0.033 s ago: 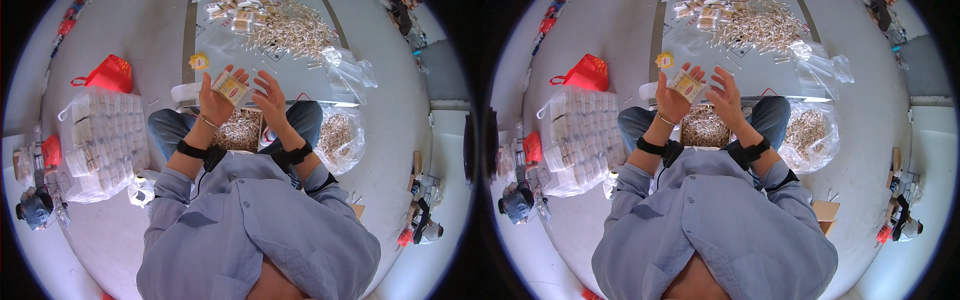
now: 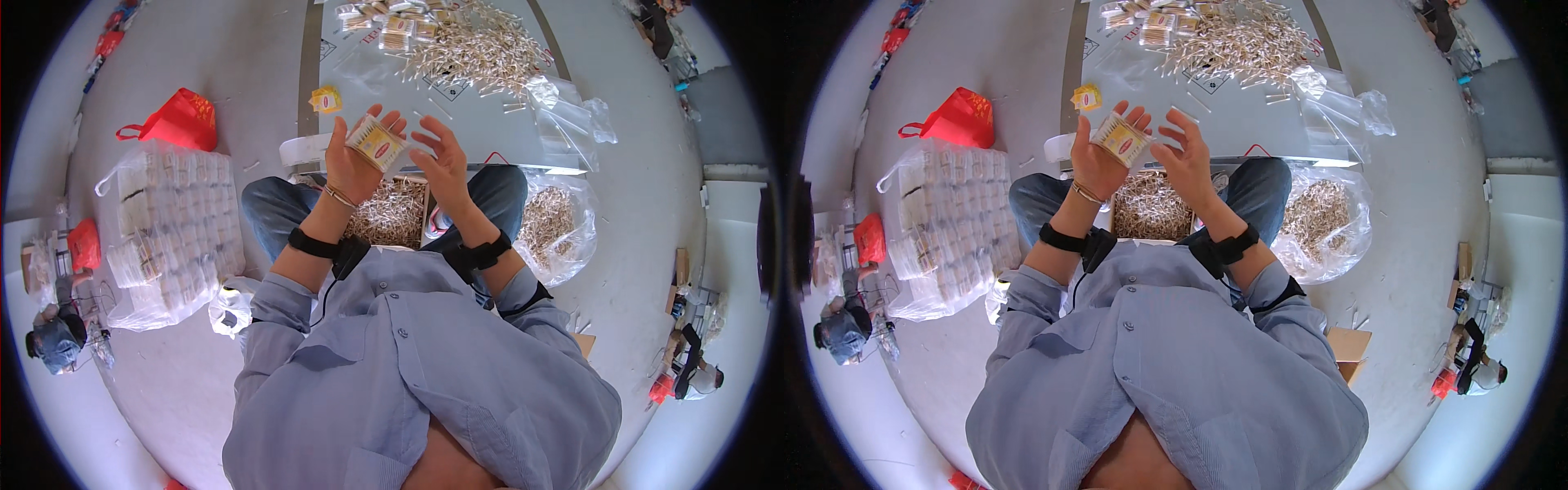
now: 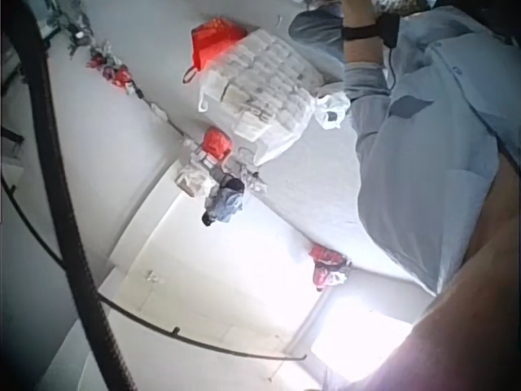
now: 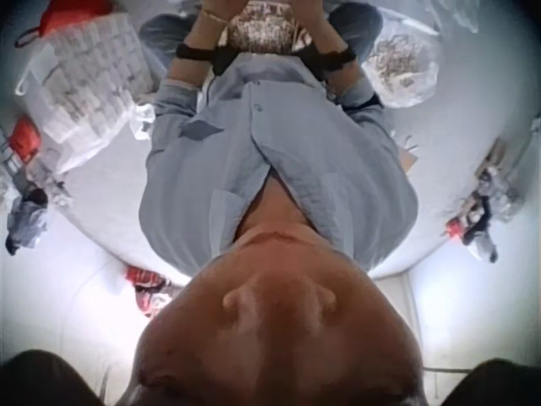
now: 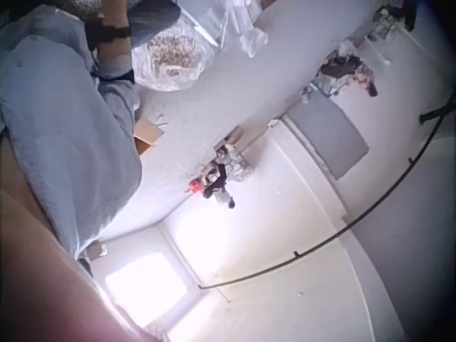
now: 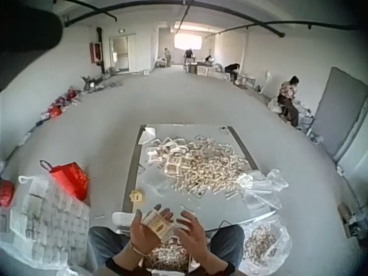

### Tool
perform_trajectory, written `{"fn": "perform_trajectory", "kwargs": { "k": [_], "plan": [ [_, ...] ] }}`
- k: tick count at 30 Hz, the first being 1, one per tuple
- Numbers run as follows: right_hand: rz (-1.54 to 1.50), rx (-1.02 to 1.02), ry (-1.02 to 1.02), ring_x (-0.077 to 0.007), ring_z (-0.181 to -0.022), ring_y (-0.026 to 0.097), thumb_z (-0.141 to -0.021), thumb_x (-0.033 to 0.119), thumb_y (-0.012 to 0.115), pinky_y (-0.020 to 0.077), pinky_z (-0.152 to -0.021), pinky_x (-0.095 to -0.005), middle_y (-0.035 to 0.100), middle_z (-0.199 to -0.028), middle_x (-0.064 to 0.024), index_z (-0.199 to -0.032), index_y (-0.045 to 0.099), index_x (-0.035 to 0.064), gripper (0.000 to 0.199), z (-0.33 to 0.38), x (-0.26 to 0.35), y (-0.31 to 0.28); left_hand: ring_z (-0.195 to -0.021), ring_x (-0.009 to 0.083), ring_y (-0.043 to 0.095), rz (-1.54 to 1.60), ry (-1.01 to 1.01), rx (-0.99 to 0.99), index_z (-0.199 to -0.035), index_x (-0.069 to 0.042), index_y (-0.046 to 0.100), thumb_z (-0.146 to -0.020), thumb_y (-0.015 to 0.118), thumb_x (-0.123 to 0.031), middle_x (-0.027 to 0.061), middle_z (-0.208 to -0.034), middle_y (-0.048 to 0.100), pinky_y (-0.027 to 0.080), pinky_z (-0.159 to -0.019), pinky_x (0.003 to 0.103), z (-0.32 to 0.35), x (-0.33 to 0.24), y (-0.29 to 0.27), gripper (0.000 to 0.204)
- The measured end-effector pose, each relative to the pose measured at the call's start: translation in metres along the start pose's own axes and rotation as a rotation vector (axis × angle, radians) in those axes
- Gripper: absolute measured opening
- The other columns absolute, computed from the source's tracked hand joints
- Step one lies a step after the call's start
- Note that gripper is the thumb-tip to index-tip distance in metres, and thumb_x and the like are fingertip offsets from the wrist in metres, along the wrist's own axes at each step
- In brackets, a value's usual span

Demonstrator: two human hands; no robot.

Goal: The person is counting bundles of cotton swabs and placing them into small plastic bags.

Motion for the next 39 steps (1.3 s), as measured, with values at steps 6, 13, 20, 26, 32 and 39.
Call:
{"fn": "perform_trajectory", "kwargs": {
  "k": [6, 13, 20, 26, 32, 39],
  "plan": [
    [-0.077, 0.010, 0.293, -0.0131, -0.076, 0.059, -0.080, 0.006, 0.061, 0.0518, -0.066, -0.0238, 0.057, -0.095, -0.0087, -0.113, 0.048, -0.0021, 0.036, 0.005, 0.000, 0.015, -0.117, 0.0294, 0.041, -0.091, 0.028, 0.011, -0.128, -0.005, 0.034, -0.088, 0.042, -0.043, 0.0154, -0.125, 0.045, 0.030, -0.101, 0.043, 0.000, 0.000, 0.008, 0.056],
    [-0.096, -0.082, 0.197, -0.0114, -0.065, 0.058, -0.080, 0.005, 0.062, 0.0501, -0.060, -0.0220, 0.059, -0.082, -0.0060, -0.101, 0.053, -0.0012, 0.024, 0.004, -0.003, 0.010, -0.108, 0.0260, 0.050, -0.306, 0.116, -0.051, -0.119, -0.004, 0.043, -0.089, 0.047, -0.026, 0.0138, -0.115, 0.051, 0.041, -0.092, 0.038, 0.002, 0.007, 0.007, 0.038],
    [-0.050, -0.110, 0.227, -0.0121, -0.066, 0.059, -0.079, 0.005, 0.062, 0.0514, -0.059, -0.0236, 0.058, -0.080, -0.0073, -0.095, 0.052, -0.0022, 0.021, 0.006, -0.017, -0.005, -0.096, 0.0219, 0.056, -0.437, 0.081, -0.110, -0.114, 0.000, 0.046, -0.086, 0.052, -0.006, 0.0123, -0.105, 0.056, 0.048, -0.083, 0.032, -0.004, 0.017, -0.007, 0.029],
    [-0.026, -0.020, 0.611, -0.0175, -0.066, 0.060, -0.074, 0.005, 0.066, 0.0536, -0.060, -0.0274, 0.057, -0.080, -0.0102, -0.090, 0.052, -0.0043, 0.023, 0.037, -0.075, -0.042, -0.094, 0.0203, 0.057, -0.733, -0.219, -0.538, -0.118, -0.002, 0.044, -0.086, 0.054, -0.016, 0.0100, -0.106, 0.056, 0.049, -0.078, 0.032, 0.028, 0.034, -0.101, 0.036],
    [0.058, -0.113, 0.579, -0.0193, -0.063, 0.060, -0.069, 0.010, 0.071, 0.0545, -0.055, -0.0297, 0.056, -0.078, -0.0113, -0.088, 0.052, -0.0046, 0.031, -0.034, -0.075, -0.040, -0.091, 0.0193, 0.059, -0.762, -0.309, -0.607, -0.111, -0.007, 0.048, -0.088, 0.053, -0.018, 0.0072, -0.101, 0.059, 0.048, -0.079, 0.031, 0.058, 0.016, -0.118, 0.026],
    [-0.089, -0.308, 0.260, -0.0169, -0.066, 0.058, -0.073, 0.017, 0.070, 0.0525, -0.057, -0.0265, 0.055, -0.083, -0.0084, -0.102, 0.046, -0.0009, 0.041, -0.166, -0.007, 0.009, -0.090, 0.0171, 0.060, -0.775, -0.283, -0.596, -0.105, -0.009, 0.052, -0.089, 0.051, -0.019, 0.0050, -0.096, 0.062, 0.048, -0.078, 0.029, 0.050, 0.007, -0.112, 0.018]
  ]
}}
Point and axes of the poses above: each hand's wrist, its own z-axis away from the middle knuckle, its own y-axis out of the palm, x = y × z, the point moved 3 cm from there along -z, towards the middle knuckle
